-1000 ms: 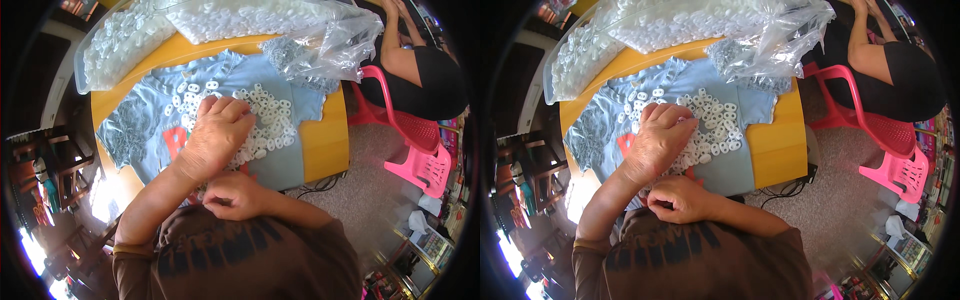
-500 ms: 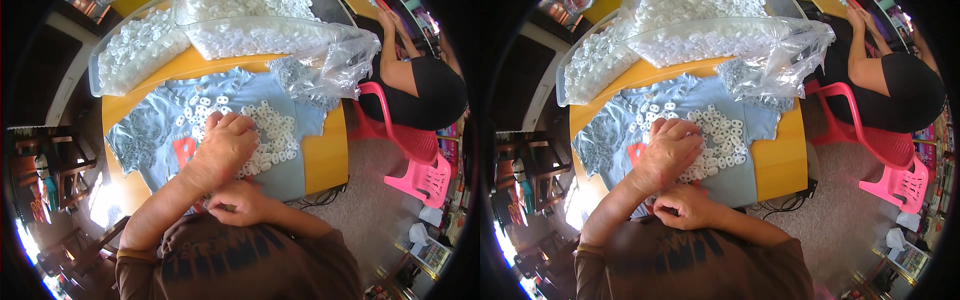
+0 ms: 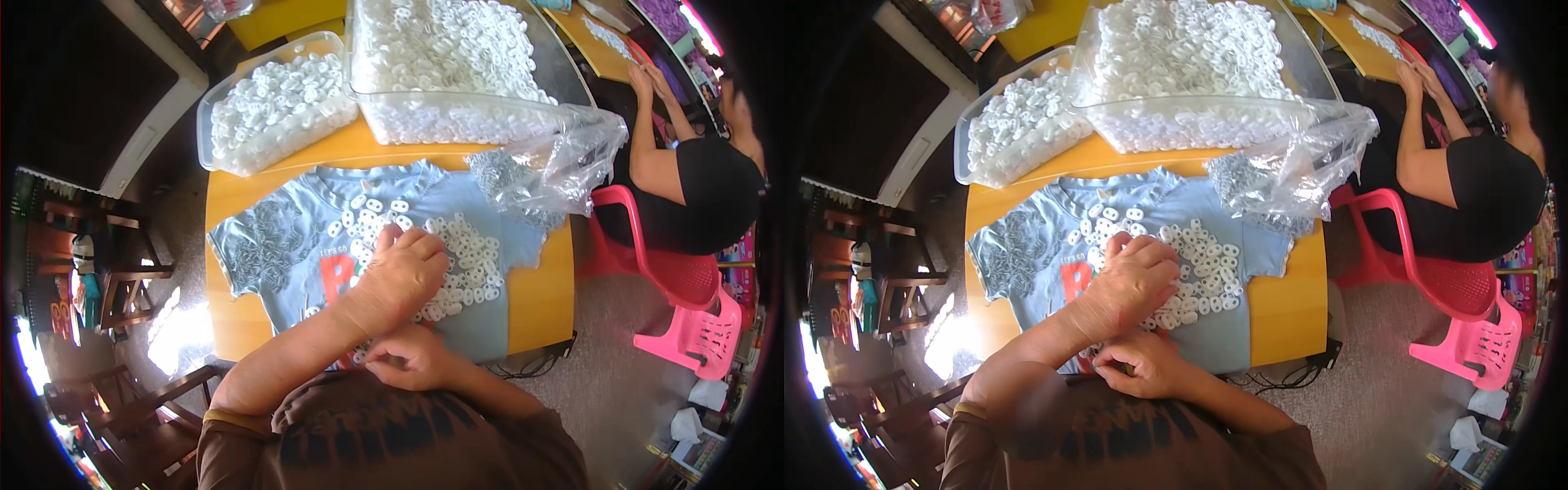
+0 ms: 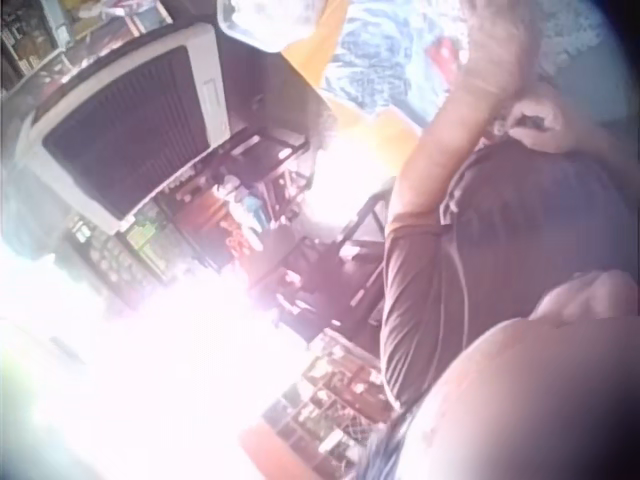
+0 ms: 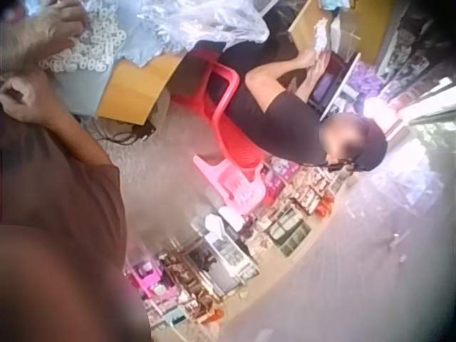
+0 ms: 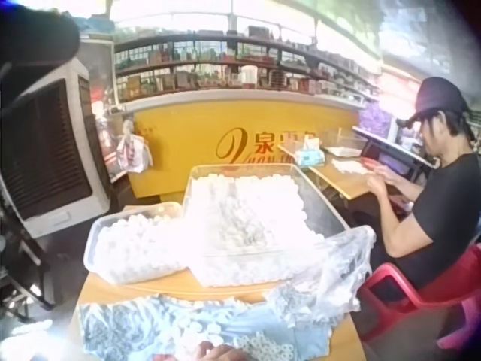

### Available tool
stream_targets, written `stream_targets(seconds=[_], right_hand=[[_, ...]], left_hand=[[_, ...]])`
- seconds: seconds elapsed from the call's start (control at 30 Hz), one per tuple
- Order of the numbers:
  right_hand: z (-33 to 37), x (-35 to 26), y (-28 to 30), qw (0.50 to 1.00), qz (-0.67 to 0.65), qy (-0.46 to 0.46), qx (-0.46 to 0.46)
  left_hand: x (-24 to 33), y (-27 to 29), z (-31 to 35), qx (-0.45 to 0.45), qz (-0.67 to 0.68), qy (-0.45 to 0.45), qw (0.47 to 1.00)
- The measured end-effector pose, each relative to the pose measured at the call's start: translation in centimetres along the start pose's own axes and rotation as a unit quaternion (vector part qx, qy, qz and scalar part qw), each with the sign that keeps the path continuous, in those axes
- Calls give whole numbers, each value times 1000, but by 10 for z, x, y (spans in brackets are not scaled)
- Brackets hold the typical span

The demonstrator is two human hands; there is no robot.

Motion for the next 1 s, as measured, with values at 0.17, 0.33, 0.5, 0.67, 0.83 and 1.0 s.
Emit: stream_targets(seconds=[0.17,0.33,0.5,0.67,0.83,1.0], right_hand=[[-2,-4,1,1000,-5,-26,-12],[0,-2,-1,1000,2,-27,-15],[-2,-2,1,1000,15,4,-3],[-3,-1,0,1000,11,10,7],[-7,-2,-2,999,30,17,12],[0,-10,-6,989,-91,-101,56]], left_hand=[[-1,-2,2,18,5,-13,1000],[-6,-1,8,36,51,3,998],[-6,13,13,52,130,17,990],[-7,36,38,9,554,200,808],[-12,76,69,38,704,270,656],[-14,87,93,88,727,264,627]])
Point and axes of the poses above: each hand's wrist, its own z-axis away from the middle knuckle, its own y-axis out of the back of the hand, x = y × z, the point moved 1 cm from there along -z, towards the middle knuckle, and after that the axes turned 10 degrees about y, right-handed, at the moved point
